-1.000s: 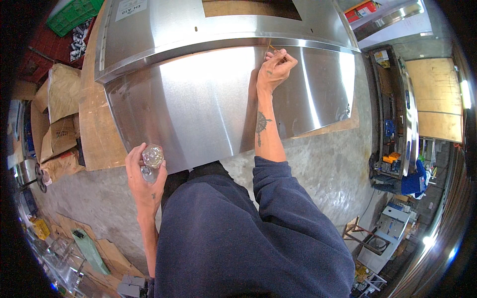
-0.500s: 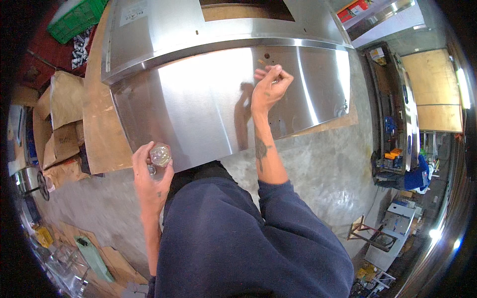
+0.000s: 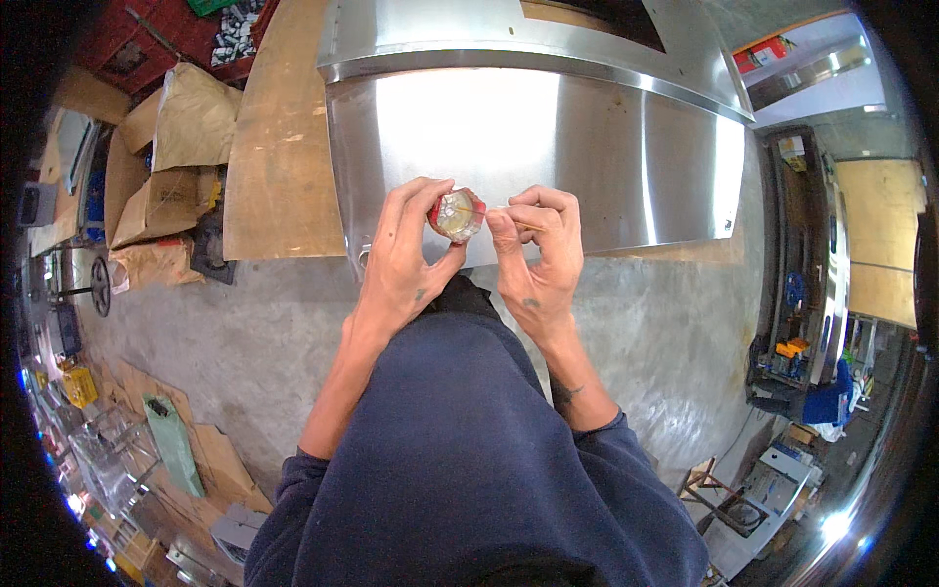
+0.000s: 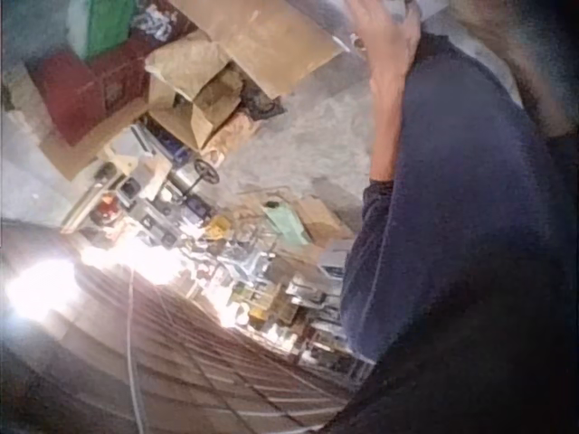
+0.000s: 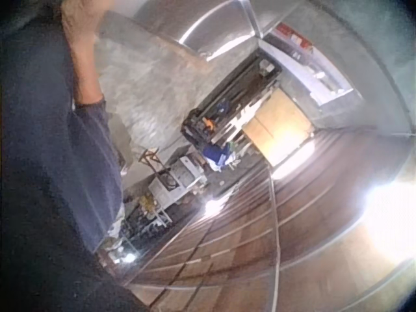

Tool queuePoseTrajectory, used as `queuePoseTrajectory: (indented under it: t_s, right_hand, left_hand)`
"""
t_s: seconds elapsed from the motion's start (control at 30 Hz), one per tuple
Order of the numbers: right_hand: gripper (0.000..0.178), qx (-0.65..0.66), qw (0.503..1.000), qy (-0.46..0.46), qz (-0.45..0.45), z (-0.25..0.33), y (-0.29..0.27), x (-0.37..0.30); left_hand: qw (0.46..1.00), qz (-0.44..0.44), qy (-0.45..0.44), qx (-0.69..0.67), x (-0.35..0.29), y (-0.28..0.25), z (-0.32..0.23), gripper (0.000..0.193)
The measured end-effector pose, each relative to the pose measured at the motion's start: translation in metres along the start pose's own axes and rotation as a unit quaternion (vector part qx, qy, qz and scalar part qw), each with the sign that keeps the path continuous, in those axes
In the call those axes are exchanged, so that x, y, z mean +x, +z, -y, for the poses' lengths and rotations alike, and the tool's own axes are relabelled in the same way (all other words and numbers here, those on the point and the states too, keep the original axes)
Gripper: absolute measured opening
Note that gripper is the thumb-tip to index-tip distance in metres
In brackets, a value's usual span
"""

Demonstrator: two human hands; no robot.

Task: The person applies a viscous substance from a small jar onto the edges and seams of a stainless steel kitchen hood using a small stick. They repeatedly dip the stick into the jar and spread the substance along the metal surface.

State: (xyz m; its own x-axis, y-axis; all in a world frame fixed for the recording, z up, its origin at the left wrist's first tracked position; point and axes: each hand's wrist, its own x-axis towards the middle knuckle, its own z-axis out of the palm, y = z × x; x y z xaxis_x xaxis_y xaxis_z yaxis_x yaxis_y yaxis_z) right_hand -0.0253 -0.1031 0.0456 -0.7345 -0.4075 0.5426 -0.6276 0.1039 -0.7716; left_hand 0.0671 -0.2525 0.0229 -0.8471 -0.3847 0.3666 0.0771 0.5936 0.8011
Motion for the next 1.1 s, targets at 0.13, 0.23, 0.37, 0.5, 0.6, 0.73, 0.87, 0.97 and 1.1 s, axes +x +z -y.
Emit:
queuePoseTrajectory:
  t_s: [0.13,0.23,0.37,0.5,0.6,0.73,0.87,0.97,1.1]
  right_hand:
    - [0.012,-0.028,1.0,0.011,-0.001,-0.01,-0.008,-0.005]
    - [0.012,-0.02,1.0,0.019,-0.009,-0.02,-0.021,-0.001]
    - [0.01,-0.019,0.998,0.007,-0.057,-0.038,-0.049,0.01]
    - [0.01,0.047,0.989,-0.007,-0.141,-0.088,-0.096,0.027]
    - [0.013,0.081,0.979,0.009,-0.189,-0.139,-0.144,0.053]
    - [0.019,-0.018,0.957,0.022,-0.288,-0.24,-0.196,0.093]
    - [0.028,-0.058,0.923,0.065,-0.375,-0.319,-0.234,0.135]
    - [0.033,-0.045,0.91,0.107,-0.399,-0.363,-0.248,0.161]
    - [0.029,-0.038,0.909,0.123,-0.396,-0.4,-0.249,0.178]
  left_hand:
    - [1.0,0.015,0.022,-0.015,0.004,0.01,-0.011,0.071]
    - [0.999,0.023,0.022,-0.018,0.012,0.024,-0.017,0.071]
    - [0.999,0.032,0.015,-0.012,0.032,0.054,-0.024,0.071]
    - [0.999,0.038,0.005,0.018,0.058,0.105,-0.031,0.068]
    - [0.999,0.013,-0.014,0.038,0.074,0.148,-0.043,0.064]
    - [0.998,0.027,-0.039,0.045,0.087,0.19,-0.053,0.063]
    - [0.995,0.02,-0.05,0.082,0.099,0.221,-0.07,0.063]
    - [0.993,0.017,-0.073,0.092,0.101,0.236,-0.076,0.062]
    - [0.987,0.019,-0.095,0.127,0.105,0.241,-0.083,0.061]
